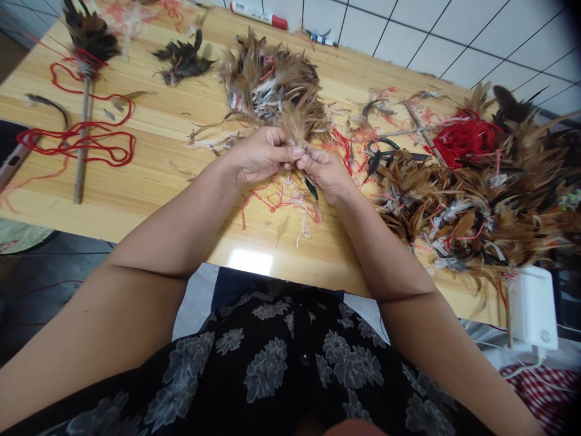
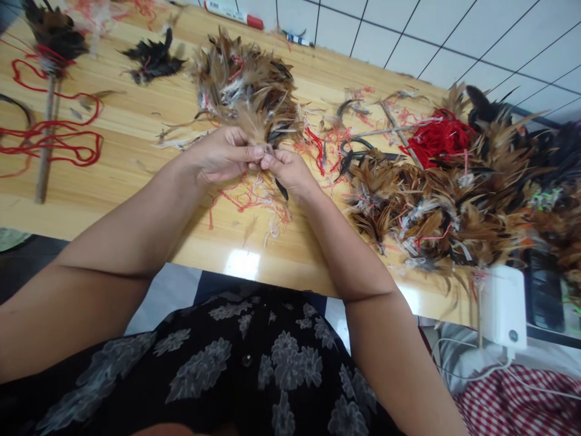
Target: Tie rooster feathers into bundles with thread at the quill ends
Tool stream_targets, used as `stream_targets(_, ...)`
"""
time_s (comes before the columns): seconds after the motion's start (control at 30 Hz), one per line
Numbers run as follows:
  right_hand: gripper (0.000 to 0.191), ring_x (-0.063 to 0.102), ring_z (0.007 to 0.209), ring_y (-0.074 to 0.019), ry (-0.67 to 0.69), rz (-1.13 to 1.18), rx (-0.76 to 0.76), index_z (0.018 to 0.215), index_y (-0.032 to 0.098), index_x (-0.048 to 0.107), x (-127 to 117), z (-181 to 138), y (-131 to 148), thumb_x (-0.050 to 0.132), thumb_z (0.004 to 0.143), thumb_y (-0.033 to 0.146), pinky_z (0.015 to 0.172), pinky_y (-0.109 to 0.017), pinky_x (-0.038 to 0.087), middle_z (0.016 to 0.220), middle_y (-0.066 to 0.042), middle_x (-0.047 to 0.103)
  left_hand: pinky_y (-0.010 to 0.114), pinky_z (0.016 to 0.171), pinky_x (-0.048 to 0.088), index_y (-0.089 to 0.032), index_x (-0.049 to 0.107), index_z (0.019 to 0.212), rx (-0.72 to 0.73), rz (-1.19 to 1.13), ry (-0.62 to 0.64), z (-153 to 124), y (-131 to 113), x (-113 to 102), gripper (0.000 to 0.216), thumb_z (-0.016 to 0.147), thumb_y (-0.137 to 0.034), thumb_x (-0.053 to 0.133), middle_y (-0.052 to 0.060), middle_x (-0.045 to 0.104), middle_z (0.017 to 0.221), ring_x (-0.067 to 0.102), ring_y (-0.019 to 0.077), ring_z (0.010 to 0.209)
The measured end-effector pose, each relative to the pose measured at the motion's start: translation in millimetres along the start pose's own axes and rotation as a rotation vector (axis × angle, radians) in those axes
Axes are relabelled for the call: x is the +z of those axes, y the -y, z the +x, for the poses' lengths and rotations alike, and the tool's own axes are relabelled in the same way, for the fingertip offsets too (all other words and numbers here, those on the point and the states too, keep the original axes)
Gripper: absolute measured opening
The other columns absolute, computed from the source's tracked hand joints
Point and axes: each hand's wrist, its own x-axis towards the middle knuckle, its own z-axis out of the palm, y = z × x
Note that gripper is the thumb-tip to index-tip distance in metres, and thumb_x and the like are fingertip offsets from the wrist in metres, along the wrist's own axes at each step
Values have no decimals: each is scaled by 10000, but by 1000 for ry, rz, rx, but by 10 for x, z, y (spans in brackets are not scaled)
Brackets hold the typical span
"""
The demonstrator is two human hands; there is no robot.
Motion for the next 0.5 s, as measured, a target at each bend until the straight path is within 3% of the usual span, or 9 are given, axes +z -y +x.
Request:
stream_targets(0.23,619,678,860,-152,36,37,-26,720,231,610,49,-107,154,1060,843,637,837,-279,586,781,-14,710,225,615,538,-172,773,746,67,-59,-2,66,107,-18,479,912,-441,1133,18,735,702,662,109,649)
stream_targets(0.4,654,711,881,-170,69,72,-61,779,230,693,1,-98,112,1060,756,771,868,-304,642,793,-15,705,230,631,575,-156,728,738,45,-102,-117,77,60,-34,455,1051,-322,1013,1,642,663,698,129,634)
stream_targets(0.5,683,716,864,-168,78,108,-64,771,238,689,-22,-67,76,1085,691,789,883,-313,665,771,-6,694,190,607,560,-147,717,727,20,-121,-124,61,19,-8,458,1066,-281,994,-1,643,662,683,106,614)
